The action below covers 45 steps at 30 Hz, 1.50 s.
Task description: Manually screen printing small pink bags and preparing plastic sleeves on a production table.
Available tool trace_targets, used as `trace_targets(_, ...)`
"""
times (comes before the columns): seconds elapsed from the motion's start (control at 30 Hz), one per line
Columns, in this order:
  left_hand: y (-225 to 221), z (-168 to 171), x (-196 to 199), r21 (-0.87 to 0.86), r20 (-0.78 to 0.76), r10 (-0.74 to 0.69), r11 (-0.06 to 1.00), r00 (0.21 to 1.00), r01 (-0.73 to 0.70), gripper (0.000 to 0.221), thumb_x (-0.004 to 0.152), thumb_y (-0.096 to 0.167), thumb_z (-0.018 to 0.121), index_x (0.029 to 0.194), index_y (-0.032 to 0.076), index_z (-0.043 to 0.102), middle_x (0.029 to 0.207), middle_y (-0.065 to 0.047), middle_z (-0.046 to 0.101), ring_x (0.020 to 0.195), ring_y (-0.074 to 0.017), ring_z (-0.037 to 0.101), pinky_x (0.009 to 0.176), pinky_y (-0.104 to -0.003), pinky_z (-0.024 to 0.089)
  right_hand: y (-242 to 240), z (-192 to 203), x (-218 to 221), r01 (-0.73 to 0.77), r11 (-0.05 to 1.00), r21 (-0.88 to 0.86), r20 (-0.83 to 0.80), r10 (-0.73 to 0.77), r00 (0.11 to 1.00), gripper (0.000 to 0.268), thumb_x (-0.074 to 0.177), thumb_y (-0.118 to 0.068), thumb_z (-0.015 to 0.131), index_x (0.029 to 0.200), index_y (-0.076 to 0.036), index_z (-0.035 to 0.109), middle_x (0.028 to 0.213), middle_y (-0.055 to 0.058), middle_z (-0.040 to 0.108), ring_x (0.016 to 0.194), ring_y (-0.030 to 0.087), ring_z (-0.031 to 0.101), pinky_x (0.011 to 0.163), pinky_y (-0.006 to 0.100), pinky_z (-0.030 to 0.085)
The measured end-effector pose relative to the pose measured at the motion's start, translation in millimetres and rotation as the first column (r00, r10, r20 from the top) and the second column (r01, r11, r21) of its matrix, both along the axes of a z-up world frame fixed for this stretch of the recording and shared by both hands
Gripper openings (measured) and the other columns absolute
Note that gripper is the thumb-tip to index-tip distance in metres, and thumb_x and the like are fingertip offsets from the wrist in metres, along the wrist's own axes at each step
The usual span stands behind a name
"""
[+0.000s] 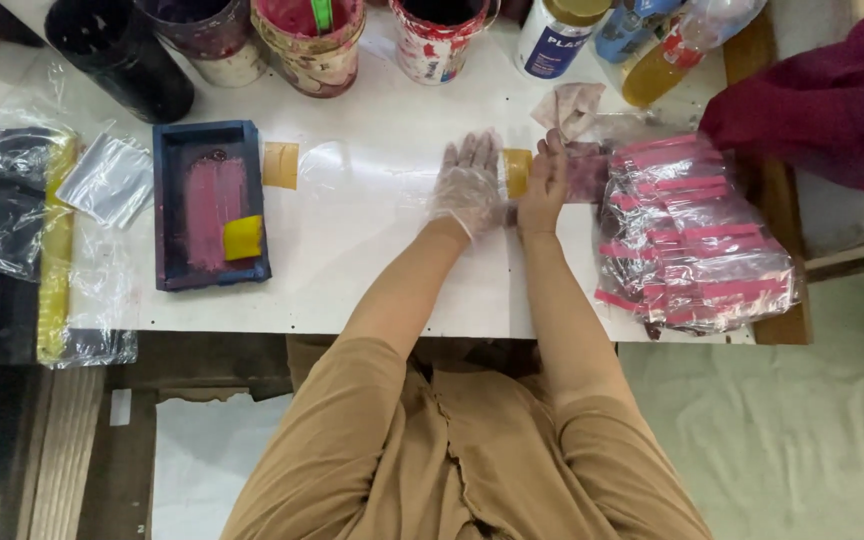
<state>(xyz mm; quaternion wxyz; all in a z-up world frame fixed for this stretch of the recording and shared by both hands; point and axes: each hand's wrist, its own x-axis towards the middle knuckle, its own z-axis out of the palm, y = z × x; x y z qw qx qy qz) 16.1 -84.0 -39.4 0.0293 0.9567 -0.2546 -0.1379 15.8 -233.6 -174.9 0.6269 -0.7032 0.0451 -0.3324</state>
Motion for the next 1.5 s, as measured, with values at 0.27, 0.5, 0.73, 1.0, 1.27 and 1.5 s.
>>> trace_targets(0.27, -22, -34, -4, -0.023, 0.061, -0.152, 0.988, 0.986, 0.154, 0.081, 0.104, 0.066, 0.032, 0.165, 0.014, 0.024, 0.172, -0.005, 0.025, 0.159, -0.0302, 0.019, 0.128, -0.054, 0.016, -34, -28, 15, -0.161, 0.879, 0.448, 0.123, 0.118, 0.985, 0.045, 0.115, -0.038, 0.037, 0.156, -0.021, 0.044, 0.156, -0.003, 0.049, 0.13, 0.017, 0.062, 0.104, 0.03, 0.052)
trace_targets(0.5, -23, -54, -16, -0.09, 0.084, -0.244, 0.964, 0.966, 0.251, 0.065, 0.106, 0.051, 0.026, 0.159, 0.017, 0.042, 0.169, -0.001, 0.034, 0.158, -0.0269, 0.026, 0.128, -0.054, 0.02, -46, -29, 15, -0.245, 0.726, 0.643, 0.19, 0.158, 0.969, 0.057, 0.107, -0.05, 0.048, 0.155, -0.019, 0.042, 0.152, 0.001, 0.054, 0.126, 0.02, 0.066, 0.099, 0.029, 0.058)
trace_targets(0.73, 10, 18, -45, -0.123, 0.029, -0.36, 0.925, 0.933, 0.36, 0.092, 0.098, 0.073, 0.033, 0.16, 0.005, 0.034, 0.166, -0.014, 0.036, 0.155, -0.0305, 0.031, 0.129, -0.052, 0.017, -57, -26, 11, -0.257, 0.626, 0.737, 0.183, 0.181, 0.966, 0.057, 0.106, -0.067, 0.045, 0.15, -0.03, 0.05, 0.149, 0.0, 0.05, 0.135, 0.026, 0.056, 0.116, 0.039, 0.038)
trace_targets(1.0, 4, 13, -22, -0.017, -0.046, -0.053, 0.998, 0.998, 0.053, 0.104, 0.094, 0.084, 0.03, 0.164, 0.008, 0.022, 0.172, -0.01, 0.023, 0.159, -0.0291, 0.017, 0.13, -0.053, 0.009, -46, -7, 6, -0.249, 0.612, 0.751, 0.166, 0.19, 0.968, 0.057, 0.105, -0.07, 0.047, 0.147, -0.032, 0.051, 0.145, -0.001, 0.051, 0.136, 0.025, 0.053, 0.12, 0.04, 0.032)
trace_targets(1.27, -10, 16, -4, 0.027, -0.03, -0.071, 0.997, 0.997, 0.072, 0.107, 0.093, 0.084, 0.033, 0.165, 0.008, 0.016, 0.174, -0.009, 0.017, 0.16, -0.0292, 0.013, 0.13, -0.056, 0.009, -38, -5, 3, -0.226, 0.688, 0.689, 0.113, 0.207, 0.972, 0.064, 0.109, -0.069, 0.043, 0.159, -0.03, 0.04, 0.158, 0.003, 0.039, 0.148, 0.029, 0.041, 0.127, 0.045, 0.02)
trace_targets(1.5, -14, -15, -11, 0.019, -0.009, -0.188, 0.982, 0.982, 0.189, 0.112, 0.089, 0.087, 0.04, 0.166, 0.01, 0.011, 0.174, -0.008, 0.019, 0.16, -0.0297, 0.015, 0.129, -0.057, 0.012, -43, -15, 8, -0.25, 0.69, 0.68, 0.152, 0.201, 0.968, 0.054, 0.11, -0.063, 0.048, 0.154, -0.031, 0.046, 0.151, -0.001, 0.047, 0.138, 0.024, 0.052, 0.121, 0.039, 0.032)
